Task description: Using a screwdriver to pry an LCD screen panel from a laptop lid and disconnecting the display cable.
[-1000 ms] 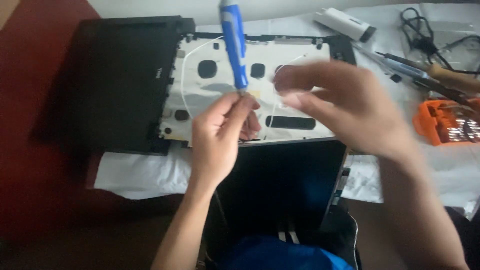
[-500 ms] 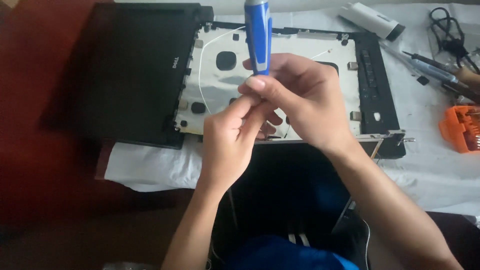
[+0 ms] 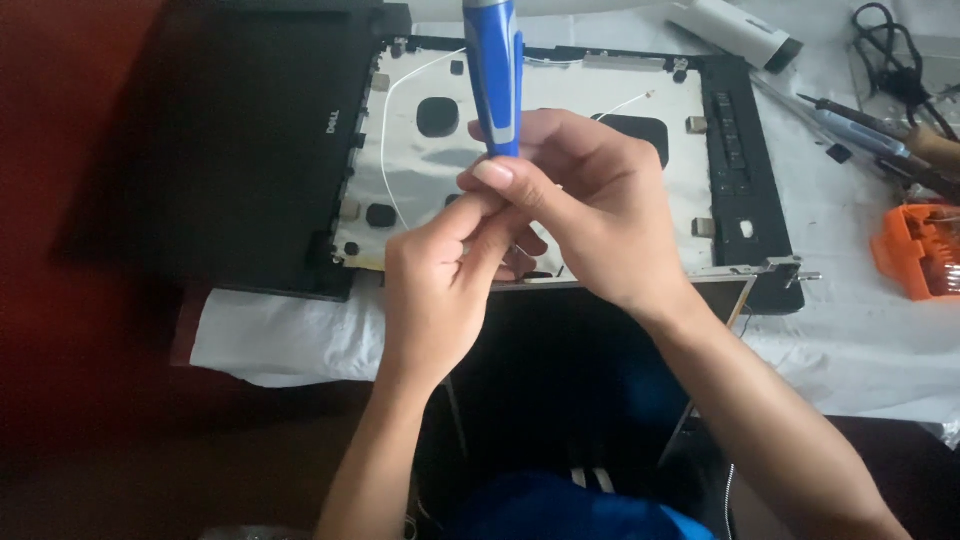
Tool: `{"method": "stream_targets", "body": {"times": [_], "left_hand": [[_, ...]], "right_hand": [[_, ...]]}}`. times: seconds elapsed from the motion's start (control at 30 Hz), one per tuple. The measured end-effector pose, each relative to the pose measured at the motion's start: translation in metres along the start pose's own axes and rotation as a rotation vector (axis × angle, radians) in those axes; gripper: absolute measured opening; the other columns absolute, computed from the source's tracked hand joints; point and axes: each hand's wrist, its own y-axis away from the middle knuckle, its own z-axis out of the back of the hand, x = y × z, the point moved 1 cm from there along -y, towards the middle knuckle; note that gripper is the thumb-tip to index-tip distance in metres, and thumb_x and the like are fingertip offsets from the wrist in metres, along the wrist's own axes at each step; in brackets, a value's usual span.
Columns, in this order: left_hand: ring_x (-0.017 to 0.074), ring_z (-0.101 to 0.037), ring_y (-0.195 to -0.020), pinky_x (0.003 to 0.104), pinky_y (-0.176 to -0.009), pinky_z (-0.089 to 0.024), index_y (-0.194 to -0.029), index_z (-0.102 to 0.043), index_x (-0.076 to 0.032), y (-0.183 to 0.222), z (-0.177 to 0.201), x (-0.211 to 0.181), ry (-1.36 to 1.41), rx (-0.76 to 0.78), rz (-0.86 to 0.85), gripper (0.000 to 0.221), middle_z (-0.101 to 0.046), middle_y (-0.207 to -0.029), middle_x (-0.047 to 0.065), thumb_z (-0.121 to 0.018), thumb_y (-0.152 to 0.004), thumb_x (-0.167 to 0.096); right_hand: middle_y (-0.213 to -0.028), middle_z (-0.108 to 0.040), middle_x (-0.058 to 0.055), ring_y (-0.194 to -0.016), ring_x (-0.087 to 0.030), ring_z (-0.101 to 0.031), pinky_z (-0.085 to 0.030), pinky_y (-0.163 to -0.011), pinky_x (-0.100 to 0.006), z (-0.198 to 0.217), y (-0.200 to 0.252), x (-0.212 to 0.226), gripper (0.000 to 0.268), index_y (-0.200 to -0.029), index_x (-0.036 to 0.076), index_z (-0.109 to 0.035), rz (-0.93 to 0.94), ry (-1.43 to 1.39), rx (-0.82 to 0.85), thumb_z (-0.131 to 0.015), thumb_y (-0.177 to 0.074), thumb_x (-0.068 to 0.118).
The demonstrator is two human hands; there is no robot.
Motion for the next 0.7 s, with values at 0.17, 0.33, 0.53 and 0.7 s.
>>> {"method": "stream_targets", "body": {"times": [0.17, 0.33, 0.53, 0.7], "left_hand": [[0.0161, -0.077, -0.071, 0.027, -0.068, -0.070, -0.109, -0.066, -0.003, -0.0028, -0.0022, -0.0028, 0.061, 0.008, 0.042, 0.018, -0.073, -0.082, 0.007, -0.055, -0.105, -0.016], [0.0200, -0.081, -0.076, 0.028, -0.070, -0.071, -0.118, -0.066, -0.002, -0.0019, -0.0011, -0.0022, 0.008, 0.007, -0.023, 0.020, -0.076, -0.087, 0.008, -0.057, -0.105, -0.014], [0.0180, -0.081, -0.075, 0.026, -0.068, -0.071, -0.122, -0.066, -0.003, -0.0038, 0.0008, -0.0051, 0.004, 0.049, 0.031, 0.024, -0.076, -0.085, 0.008, -0.057, -0.104, -0.017], [0.0186, -0.082, -0.076, 0.028, -0.070, -0.072, -0.119, -0.069, -0.005, -0.0056, 0.0024, -0.0079, 0.078, 0.067, 0.117, 0.025, -0.079, -0.092, 0.008, -0.061, -0.101, -0.019]], "right_hand": [[-0.098, -0.074, -0.013, -0.067, -0.013, -0.065, -0.054, -0.052, -0.020, 0.0028, 0.0005, -0.0031, 0.019, -0.111, 0.001, -0.064, 0.021, 0.008, 0.011, -0.065, -0.102, 0.017], [-0.095, -0.074, -0.014, -0.058, -0.014, -0.060, -0.052, -0.048, -0.021, 0.0013, 0.0016, -0.0016, 0.019, -0.110, -0.001, -0.063, 0.009, -0.020, 0.000, -0.065, -0.101, 0.016], [-0.100, -0.076, -0.013, -0.062, -0.012, -0.064, -0.054, -0.050, -0.021, 0.0051, 0.0033, -0.0066, 0.027, -0.117, 0.003, -0.057, -0.003, -0.007, -0.005, -0.070, -0.098, 0.016], [-0.086, -0.063, -0.007, -0.058, -0.013, -0.056, -0.049, -0.046, -0.021, 0.0052, 0.0020, -0.0065, 0.011, -0.093, 0.005, -0.062, -0.043, -0.099, -0.035, -0.071, -0.097, 0.009]]}}
